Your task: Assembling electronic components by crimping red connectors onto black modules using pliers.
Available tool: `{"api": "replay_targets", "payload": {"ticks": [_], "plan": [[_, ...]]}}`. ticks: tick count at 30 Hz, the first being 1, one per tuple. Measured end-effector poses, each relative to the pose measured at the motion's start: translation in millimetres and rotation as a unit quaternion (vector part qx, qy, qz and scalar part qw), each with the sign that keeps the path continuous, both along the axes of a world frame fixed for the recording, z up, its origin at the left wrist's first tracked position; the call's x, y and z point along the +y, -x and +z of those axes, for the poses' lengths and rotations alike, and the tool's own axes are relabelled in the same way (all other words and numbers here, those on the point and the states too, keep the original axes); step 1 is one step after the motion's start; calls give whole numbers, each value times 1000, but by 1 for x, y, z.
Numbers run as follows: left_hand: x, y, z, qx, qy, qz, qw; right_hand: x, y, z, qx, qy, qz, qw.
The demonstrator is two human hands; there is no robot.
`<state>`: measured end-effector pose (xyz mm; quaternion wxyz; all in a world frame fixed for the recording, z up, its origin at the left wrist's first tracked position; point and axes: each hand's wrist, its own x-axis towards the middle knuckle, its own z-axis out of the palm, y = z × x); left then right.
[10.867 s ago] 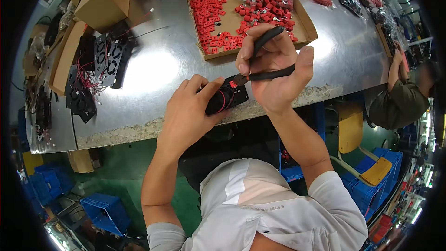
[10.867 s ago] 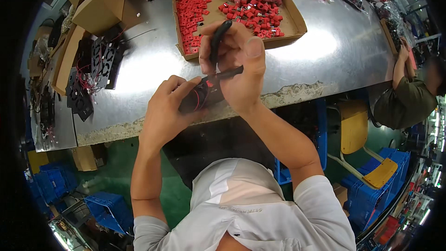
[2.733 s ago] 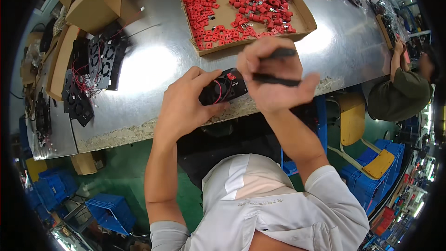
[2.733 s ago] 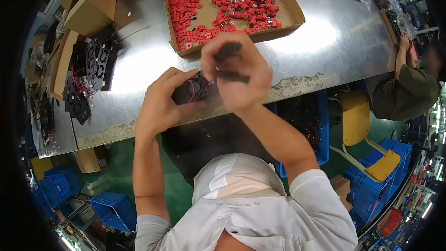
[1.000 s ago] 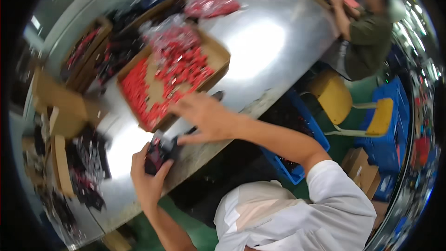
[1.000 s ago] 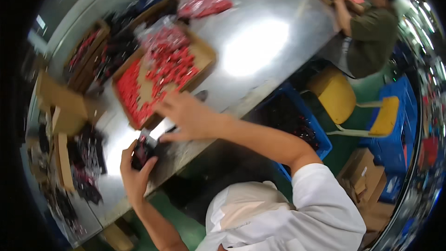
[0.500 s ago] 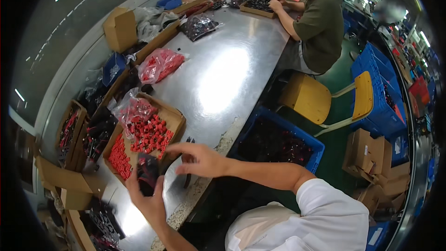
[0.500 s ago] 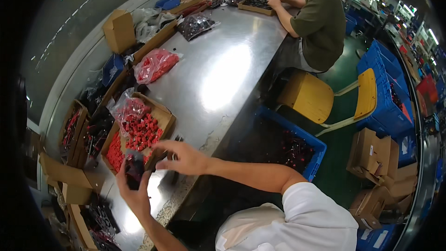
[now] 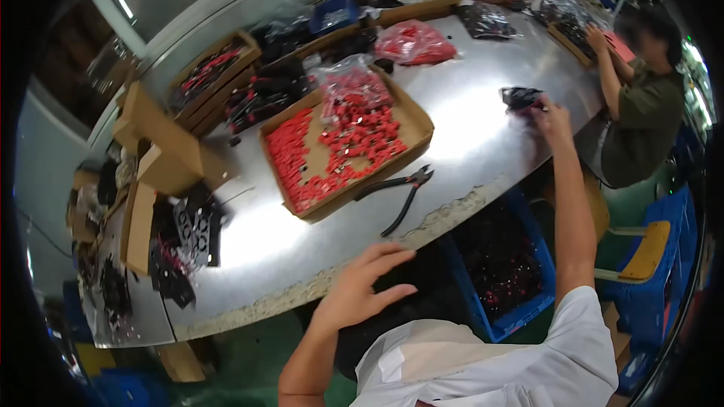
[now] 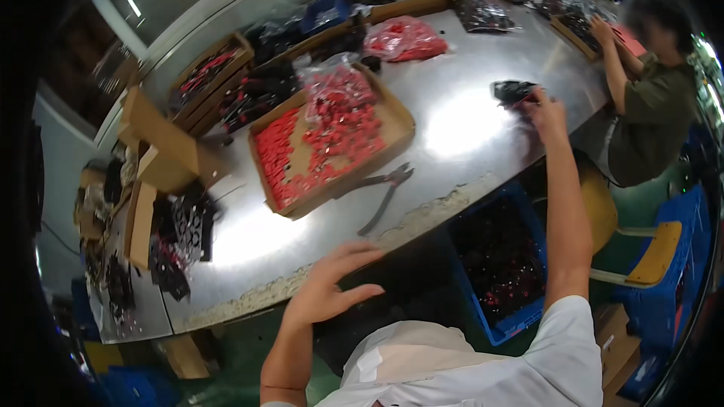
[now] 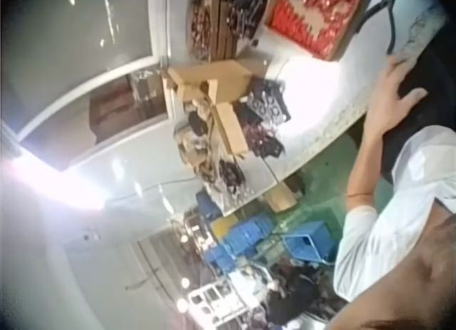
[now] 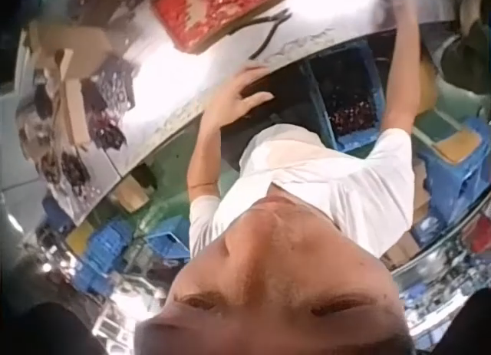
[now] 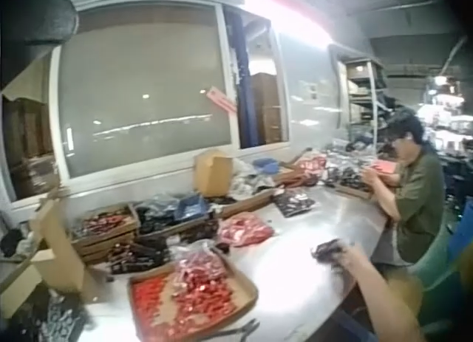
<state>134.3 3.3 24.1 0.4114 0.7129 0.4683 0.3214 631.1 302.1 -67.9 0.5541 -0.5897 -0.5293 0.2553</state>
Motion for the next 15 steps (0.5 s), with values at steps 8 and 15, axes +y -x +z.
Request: {"api": "replay_targets", "payload": {"ticks": [8, 15], "plan": [[41, -99, -78, -521, 236, 18, 820, -26, 309, 66, 448, -7, 111, 887], [24, -128, -112, -693, 429, -168, 554, -14, 456, 62, -469, -217, 239, 822]]}}
